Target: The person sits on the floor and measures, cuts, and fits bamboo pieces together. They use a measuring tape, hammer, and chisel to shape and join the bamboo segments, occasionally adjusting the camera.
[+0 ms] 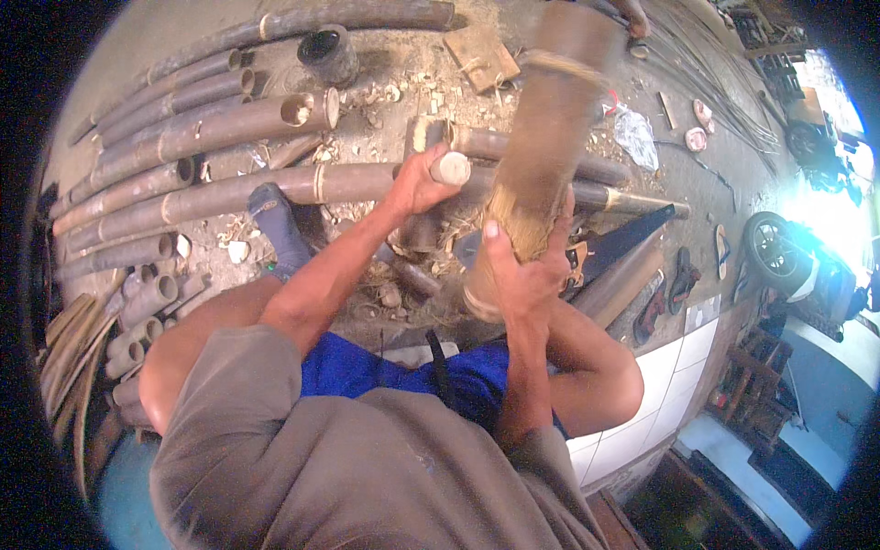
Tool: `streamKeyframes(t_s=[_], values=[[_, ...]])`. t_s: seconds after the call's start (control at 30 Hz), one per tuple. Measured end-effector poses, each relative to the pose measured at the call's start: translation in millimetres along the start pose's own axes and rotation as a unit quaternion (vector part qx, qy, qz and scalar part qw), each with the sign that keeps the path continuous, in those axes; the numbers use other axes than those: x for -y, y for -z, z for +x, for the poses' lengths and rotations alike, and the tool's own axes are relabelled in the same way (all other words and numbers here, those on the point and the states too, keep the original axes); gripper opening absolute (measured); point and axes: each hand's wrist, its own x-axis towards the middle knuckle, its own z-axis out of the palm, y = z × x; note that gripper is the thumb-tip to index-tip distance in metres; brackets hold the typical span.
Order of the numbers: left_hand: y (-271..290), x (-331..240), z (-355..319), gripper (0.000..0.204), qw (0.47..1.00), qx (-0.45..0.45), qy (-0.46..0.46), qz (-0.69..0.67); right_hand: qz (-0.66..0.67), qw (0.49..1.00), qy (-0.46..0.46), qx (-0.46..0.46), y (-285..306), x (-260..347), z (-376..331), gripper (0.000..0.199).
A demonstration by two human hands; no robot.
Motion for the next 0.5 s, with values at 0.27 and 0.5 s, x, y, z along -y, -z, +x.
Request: streamKeyframes(t_s=[0.27, 0.5], values=[[-2.2, 9.5, -32.5, 0.047, 0.995, 0.038, -0.081, 0.033, -0.044, 0.991, -0.051, 0.113, 16.5, -11.5, -28.5, 0.088], [-26.4, -5.2, -41.2, 0.042, 0.965, -0.047, -0.254, 0.038, 0.055, 0.987, -0.136, 0.071, 37.6, -25.2, -51.5, 0.082]])
